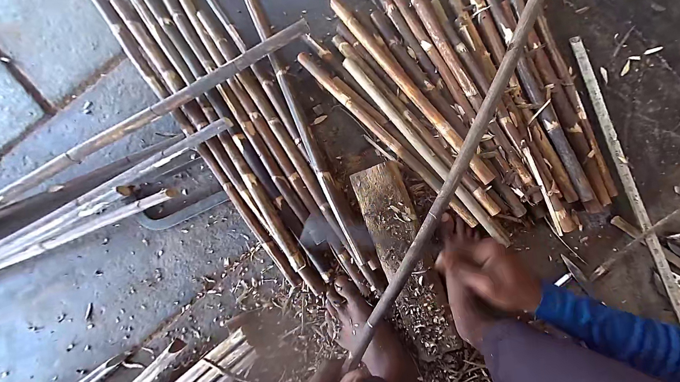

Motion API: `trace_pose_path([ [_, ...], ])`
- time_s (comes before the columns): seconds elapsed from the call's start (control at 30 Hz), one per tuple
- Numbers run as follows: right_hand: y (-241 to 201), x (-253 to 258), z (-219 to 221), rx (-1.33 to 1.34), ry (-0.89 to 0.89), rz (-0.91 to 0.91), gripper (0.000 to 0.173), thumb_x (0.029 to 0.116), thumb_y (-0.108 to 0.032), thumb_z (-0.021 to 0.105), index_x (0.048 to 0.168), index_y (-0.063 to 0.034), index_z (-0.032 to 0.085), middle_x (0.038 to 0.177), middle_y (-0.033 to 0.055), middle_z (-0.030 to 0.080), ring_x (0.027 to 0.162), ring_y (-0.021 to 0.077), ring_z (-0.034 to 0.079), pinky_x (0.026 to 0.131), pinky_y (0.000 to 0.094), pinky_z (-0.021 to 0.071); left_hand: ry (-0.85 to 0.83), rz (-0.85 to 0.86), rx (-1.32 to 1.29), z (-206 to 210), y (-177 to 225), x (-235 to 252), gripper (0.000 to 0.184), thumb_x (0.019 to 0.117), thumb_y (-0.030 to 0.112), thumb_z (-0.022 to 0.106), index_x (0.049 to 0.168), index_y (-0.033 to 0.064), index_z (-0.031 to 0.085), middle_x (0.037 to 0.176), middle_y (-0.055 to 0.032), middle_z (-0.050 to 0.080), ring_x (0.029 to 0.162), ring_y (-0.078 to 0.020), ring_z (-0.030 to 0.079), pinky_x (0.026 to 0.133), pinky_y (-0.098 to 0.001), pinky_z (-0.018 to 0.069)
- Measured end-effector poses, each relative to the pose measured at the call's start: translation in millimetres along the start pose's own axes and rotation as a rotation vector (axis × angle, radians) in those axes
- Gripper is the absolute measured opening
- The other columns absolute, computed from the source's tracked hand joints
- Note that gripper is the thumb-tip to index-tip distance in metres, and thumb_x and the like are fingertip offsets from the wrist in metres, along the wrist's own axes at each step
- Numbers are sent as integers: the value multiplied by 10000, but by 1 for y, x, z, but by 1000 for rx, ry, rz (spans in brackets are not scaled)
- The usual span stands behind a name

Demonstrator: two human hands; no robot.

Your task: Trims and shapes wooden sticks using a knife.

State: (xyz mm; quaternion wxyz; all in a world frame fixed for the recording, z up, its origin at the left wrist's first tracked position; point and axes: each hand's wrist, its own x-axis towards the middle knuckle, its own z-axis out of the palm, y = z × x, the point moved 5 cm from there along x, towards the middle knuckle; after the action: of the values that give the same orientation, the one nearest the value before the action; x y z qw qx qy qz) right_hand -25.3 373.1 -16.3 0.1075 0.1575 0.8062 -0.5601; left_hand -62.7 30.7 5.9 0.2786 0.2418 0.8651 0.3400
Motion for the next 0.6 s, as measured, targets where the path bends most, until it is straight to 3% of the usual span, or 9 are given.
trace_pose_path([
  [0.07,2,5,-9,175,122,38,486,1067,-484,473,843,-95,657,587,15,549,456,125,508,434,337,482,12,19,30,0,5,-3,489,1052,504,516,923,63,683,590,-58,588,485,-125,556,455,-330,472],
  [0.17,4,-7,20,-119,-141,-48,605,1032,-615,459,811,-108,705,611,37,593,567,204,610,558,481,533,27,17,111,0,2,-2,548,1067,543,434,914,86,695,566,-60,589,464,-153,568,437,-370,470],
  [0.23,7,-3,10,-53,-78,4,552,1024,-580,497,804,-124,719,628,4,606,587,150,607,581,425,542,1,20,151,-1,-2,1,590,1072,561,392,906,90,706,553,-74,594,456,-186,578,433,-411,468],
  [0.27,8,2,0,91,40,60,517,1024,-537,508,803,-111,701,596,-9,572,519,114,551,512,357,503,-24,24,141,-2,0,0,594,1076,552,389,903,80,704,554,-82,594,459,-197,582,437,-419,471],
  [0.33,9,5,-2,180,84,91,527,1037,-534,498,805,-93,669,583,20,559,487,145,550,477,374,514,-57,25,109,-5,5,-1,568,1060,548,453,904,58,695,574,-93,602,474,-195,587,451,-409,485],
  [0.4,5,-5,17,-52,-130,-1,596,1029,-602,474,795,-102,698,633,42,597,607,200,620,610,484,549,-60,17,111,-10,11,3,539,1005,540,588,943,17,700,606,-119,628,484,-204,600,467,-417,511],
  [0.43,4,-7,20,-107,-162,-31,642,1019,-643,458,782,-97,696,605,50,581,585,216,610,585,500,528,-53,23,120,-12,14,6,528,989,524,629,955,1,699,617,-129,634,487,-208,599,472,-413,514],
  [0.53,11,4,-7,195,136,92,513,1040,-499,491,830,-73,686,575,20,567,466,134,537,464,361,504,-22,77,133,-17,15,10,508,1018,492,598,912,3,688,619,-126,621,497,-193,589,471,-374,501],
  [0.6,11,3,1,177,74,65,490,1064,-476,454,892,-72,670,625,34,599,493,146,565,486,370,530,-32,91,110,-21,16,10,517,1044,485,547,895,7,675,611,-124,607,500,-195,581,471,-371,494],
])
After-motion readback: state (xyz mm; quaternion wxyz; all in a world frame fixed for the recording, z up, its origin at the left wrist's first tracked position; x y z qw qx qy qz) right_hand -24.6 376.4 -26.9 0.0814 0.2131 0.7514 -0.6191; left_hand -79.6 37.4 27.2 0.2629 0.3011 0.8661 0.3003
